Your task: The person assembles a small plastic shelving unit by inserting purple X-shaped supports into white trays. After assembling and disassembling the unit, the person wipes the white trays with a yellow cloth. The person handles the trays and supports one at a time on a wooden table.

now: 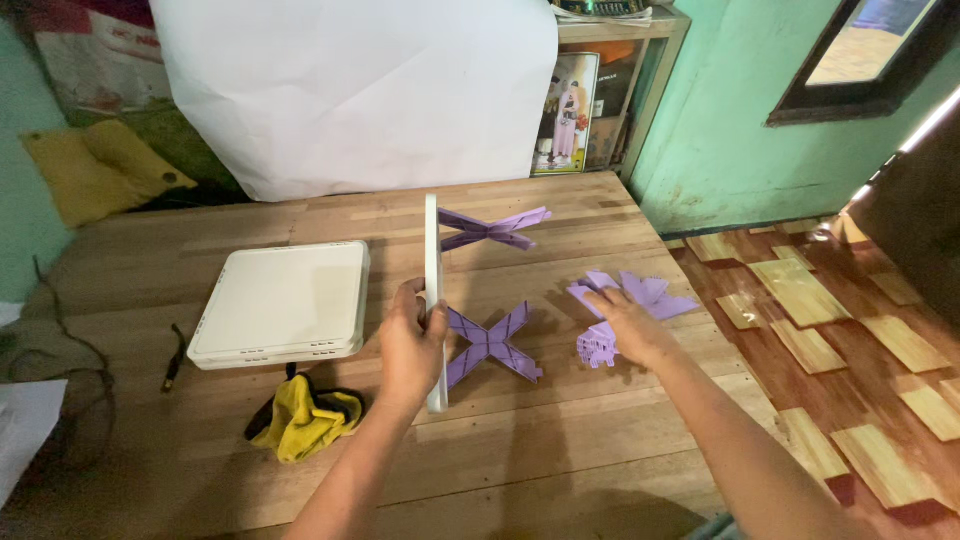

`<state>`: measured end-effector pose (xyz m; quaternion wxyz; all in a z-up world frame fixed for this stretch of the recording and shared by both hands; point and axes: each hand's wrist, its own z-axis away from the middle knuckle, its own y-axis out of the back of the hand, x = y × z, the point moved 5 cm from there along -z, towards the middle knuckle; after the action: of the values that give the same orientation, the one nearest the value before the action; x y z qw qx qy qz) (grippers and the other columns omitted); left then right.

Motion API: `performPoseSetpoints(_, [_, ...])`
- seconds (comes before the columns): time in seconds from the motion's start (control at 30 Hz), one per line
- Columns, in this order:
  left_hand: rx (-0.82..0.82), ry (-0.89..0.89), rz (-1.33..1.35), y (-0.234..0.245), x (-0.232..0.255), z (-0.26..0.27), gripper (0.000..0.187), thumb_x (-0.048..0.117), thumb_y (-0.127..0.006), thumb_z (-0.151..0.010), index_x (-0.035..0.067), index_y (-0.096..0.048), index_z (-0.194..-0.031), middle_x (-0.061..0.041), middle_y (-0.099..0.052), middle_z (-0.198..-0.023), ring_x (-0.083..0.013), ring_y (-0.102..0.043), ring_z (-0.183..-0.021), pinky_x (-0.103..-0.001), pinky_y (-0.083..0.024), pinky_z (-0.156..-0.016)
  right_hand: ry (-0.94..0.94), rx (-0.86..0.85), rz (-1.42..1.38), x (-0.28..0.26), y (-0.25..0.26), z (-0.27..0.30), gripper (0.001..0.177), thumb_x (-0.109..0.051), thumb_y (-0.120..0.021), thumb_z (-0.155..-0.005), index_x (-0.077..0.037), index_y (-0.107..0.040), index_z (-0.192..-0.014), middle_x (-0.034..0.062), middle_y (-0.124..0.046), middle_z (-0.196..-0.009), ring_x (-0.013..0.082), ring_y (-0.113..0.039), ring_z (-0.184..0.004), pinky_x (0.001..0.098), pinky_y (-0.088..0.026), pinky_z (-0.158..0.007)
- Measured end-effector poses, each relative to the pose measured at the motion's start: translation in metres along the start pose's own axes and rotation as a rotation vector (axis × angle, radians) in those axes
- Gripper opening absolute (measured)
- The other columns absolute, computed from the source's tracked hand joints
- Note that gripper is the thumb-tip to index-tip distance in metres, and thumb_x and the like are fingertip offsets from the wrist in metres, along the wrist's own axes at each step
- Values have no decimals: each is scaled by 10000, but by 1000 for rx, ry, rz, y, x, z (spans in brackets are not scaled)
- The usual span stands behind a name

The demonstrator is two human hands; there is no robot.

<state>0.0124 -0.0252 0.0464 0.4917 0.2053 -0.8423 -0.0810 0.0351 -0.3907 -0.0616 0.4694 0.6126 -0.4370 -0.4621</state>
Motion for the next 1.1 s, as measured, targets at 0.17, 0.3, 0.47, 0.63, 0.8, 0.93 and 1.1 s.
performPoseSetpoints(0.17, [-7, 22, 146, -2, 7, 5, 297, 58, -646, -908, 1, -597, -1196, -56, -627, -638, -129, -554, -510, -328, -450, -476, -43, 306, -235, -13, 72, -2, 533, 60, -653, -811, -91, -606, -1320, 173, -572, -1365, 359, -533, -1294, 391, -451, -1085])
performPoseSetpoints(0.3, [-8, -2, 150, -8, 16, 16, 335, 69, -632, -949, 14, -555, -1270, -120, -585, -631, -196, -531, -512, -358, -431, -478, -264, 219, -667, -53, 78, -7, 266, -156, -669, -951, -114, -679, -1214, 93, -687, -1244, 221, -661, -1186, 328, -544, -987])
performPoseSetpoints(0.47, [27, -157, 108, -28, 21, 48, 400, 107, -628, -975, 16, -476, -1334, -193, -644, -764, -308, -618, -557, -414, -493, -520, -52, -16, -1436, -159, 72, -7, 408, -304, -543, -1042, -85, -591, -1382, 10, -661, -1353, 135, -605, -1264, 317, -514, -1030])
performPoseSetpoints(0.63, [-68, -347, -169, -52, 9, 69, 423, 161, -654, -978, -4, -432, -1297, -290, -686, -970, -469, -674, -821, -522, -537, -667, -84, 151, -1527, -193, 87, -10, 627, -128, -674, -964, -152, -353, -1502, 86, -626, -1319, 139, -590, -1197, 295, -483, -1011])
performPoseSetpoints(0.8, [-293, -228, -183, -59, -4, 66, 431, 170, -676, -944, 13, -428, -1260, -286, -687, -1039, -470, -669, -931, -525, -532, -761, 10, 192, -1322, -192, 76, -9, 480, 5, -685, -902, -79, -406, -1283, 100, -623, -1192, 163, -661, -1103, 282, -575, -879])
performPoseSetpoints(0.93, [-498, 8, -197, -54, -12, 49, 364, 166, -696, -891, 29, -512, -1174, -228, -704, -1023, -427, -679, -957, -508, -527, -816, 15, 165, -1077, -184, 50, -11, 485, 18, -689, -867, -71, -407, -1252, 61, -589, -1215, 146, -660, -1143, 295, -611, -811])
performPoseSetpoints(1.1, [-246, 164, 291, -29, -8, 12, 255, 224, -640, -874, 48, -639, -1059, -155, -732, -1007, -318, -722, -905, -422, -556, -801, -3, -31, -1078, -193, 13, -4, 508, 30, -677, -856, -50, -452, -1303, 94, -688, -1176, 193, -718, -1080, 305, -622, -837])
